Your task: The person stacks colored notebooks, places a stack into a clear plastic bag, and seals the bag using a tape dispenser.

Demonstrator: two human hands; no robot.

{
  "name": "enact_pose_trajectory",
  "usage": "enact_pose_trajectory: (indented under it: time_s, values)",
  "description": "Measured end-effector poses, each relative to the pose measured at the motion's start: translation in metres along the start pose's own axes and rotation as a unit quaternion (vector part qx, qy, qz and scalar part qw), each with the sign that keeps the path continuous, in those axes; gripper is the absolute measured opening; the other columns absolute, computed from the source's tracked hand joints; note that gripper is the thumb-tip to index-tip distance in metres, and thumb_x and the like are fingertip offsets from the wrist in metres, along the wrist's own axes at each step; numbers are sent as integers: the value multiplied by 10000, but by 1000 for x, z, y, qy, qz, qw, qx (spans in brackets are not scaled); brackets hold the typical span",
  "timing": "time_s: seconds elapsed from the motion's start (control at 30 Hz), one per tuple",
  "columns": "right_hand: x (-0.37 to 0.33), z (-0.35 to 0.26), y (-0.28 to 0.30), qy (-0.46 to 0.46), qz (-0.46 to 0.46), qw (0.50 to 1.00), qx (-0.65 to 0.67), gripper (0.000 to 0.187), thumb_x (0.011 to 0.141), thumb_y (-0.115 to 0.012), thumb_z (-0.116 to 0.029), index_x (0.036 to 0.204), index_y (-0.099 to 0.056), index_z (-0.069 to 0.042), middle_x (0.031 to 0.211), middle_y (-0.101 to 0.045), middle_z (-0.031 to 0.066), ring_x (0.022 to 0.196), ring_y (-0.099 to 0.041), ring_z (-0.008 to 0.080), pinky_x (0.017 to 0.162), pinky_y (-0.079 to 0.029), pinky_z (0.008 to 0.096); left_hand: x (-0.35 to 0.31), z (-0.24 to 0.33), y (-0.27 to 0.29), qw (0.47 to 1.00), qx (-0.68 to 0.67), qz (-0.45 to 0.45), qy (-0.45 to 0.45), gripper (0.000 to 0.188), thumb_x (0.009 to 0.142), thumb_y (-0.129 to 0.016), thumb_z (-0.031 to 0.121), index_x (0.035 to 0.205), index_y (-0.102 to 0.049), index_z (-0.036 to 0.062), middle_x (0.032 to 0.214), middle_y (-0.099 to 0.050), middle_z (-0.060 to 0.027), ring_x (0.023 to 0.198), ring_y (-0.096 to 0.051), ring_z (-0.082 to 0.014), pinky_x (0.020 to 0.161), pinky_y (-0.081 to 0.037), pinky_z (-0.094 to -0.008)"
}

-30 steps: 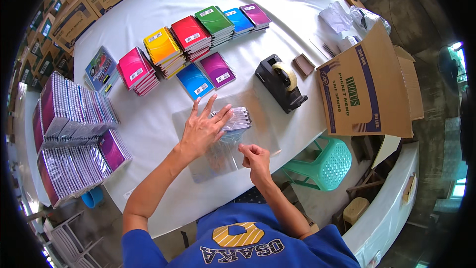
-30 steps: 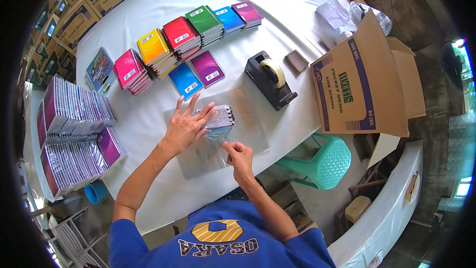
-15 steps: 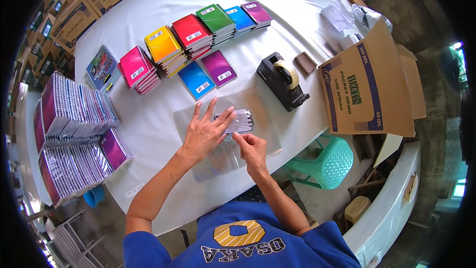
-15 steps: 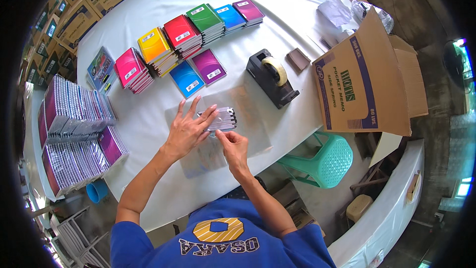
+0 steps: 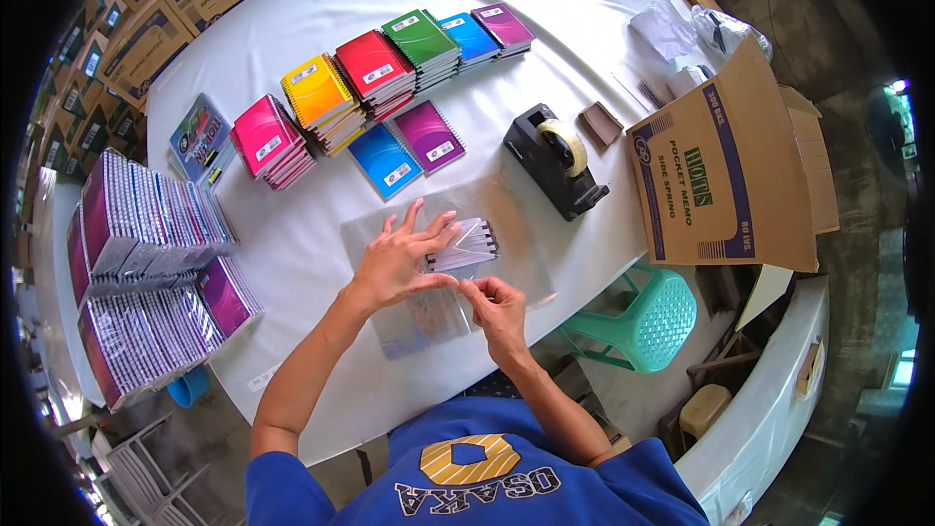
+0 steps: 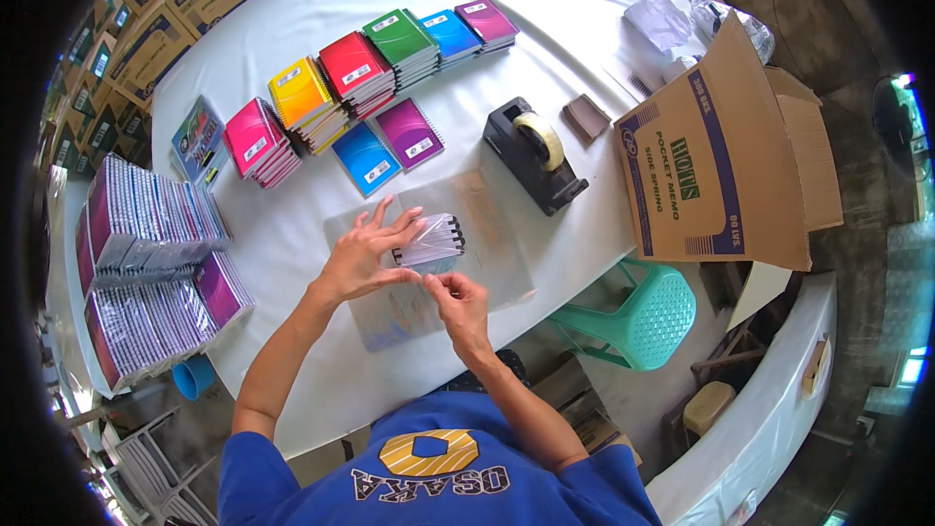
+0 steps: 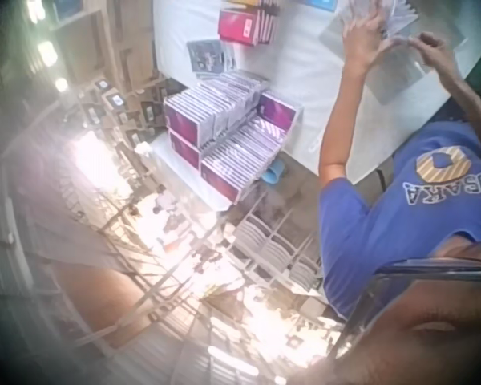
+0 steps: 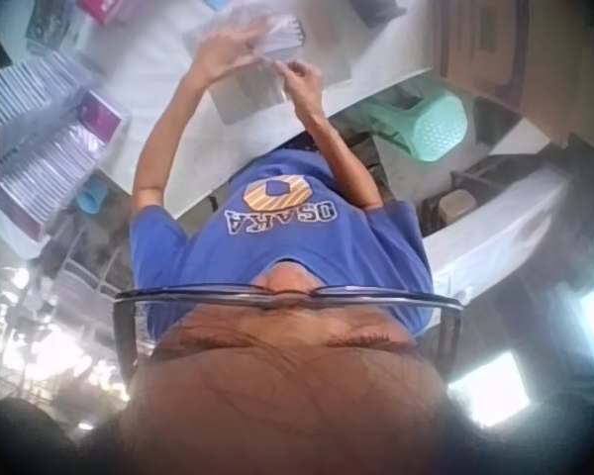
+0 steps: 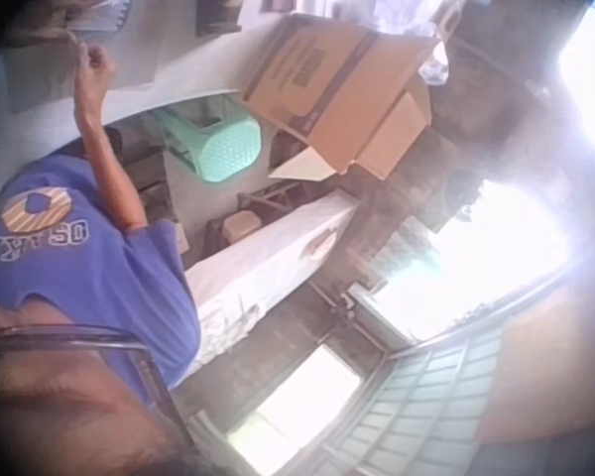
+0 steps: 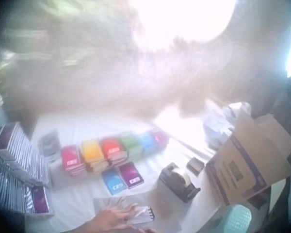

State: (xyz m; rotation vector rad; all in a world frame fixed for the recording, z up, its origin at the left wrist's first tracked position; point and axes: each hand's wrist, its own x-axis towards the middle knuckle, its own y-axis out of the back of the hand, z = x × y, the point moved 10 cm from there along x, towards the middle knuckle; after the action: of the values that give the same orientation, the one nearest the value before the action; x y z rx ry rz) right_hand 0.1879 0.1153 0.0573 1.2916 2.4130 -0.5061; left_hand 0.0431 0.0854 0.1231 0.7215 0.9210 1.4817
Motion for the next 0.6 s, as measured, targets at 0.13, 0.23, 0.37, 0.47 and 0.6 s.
enact_pose_trajectory:
  time_s: [0.13, 0.23, 0.37, 0.47, 0.6]
  values:
    - [-8, -46, -11, 6, -40, 999, 22, 146, 883, -692, -138, 839, -655, -4, 620, -512, -45, 485, -357, 13, 437, -228, 208, -1, -30, -21, 962, -272, 18, -15, 849, 710, -804, 317, 1446, -392, 222, 1545, -283, -62, 1427, -216, -340, 1126, -299, -468]
    - [-11, -97, 7, 160, -90, 983, 13, 221, 817, -755, -103, 994, -651, -21, 773, -622, -20, 648, -532, 51, 591, -412, 205, -2, -21, -1, 946, -308, 103, -17, 899, 696, -818, 223, 1466, -356, 187, 1562, -194, -150, 1421, -231, -329, 1130, -300, -411]
    - [18, -136, 15, 381, -138, 890, -209, 789, 657, -843, -141, 1326, -434, -47, 963, -671, 52, 1043, -608, 197, 1036, -363, 391, -8, -23, 16, 923, -325, 202, 44, 917, 698, -817, 221, 1472, -334, 134, 1565, -162, -179, 1414, -258, -326, 1126, -303, -411]
    - [42, -116, 9, 374, -180, 885, -211, 777, 668, -843, -156, 1325, -439, -53, 942, -674, 52, 993, -619, 182, 1013, -379, 390, -21, -28, 13, 912, -316, 251, 69, 893, 701, -820, 220, 1455, -359, 90, 1557, -207, -169, 1414, -268, -314, 1119, -313, -415]
    - [56, -97, -3, 346, -219, 891, -198, 782, 664, -848, -176, 1324, -444, -63, 933, -677, 53, 980, -621, 179, 1002, -378, 387, -39, -37, -7, 910, -252, 309, 109, 684, 732, -806, 227, 1349, -526, 130, 1532, -287, -149, 1410, -280, -330, 1102, -339, -432]
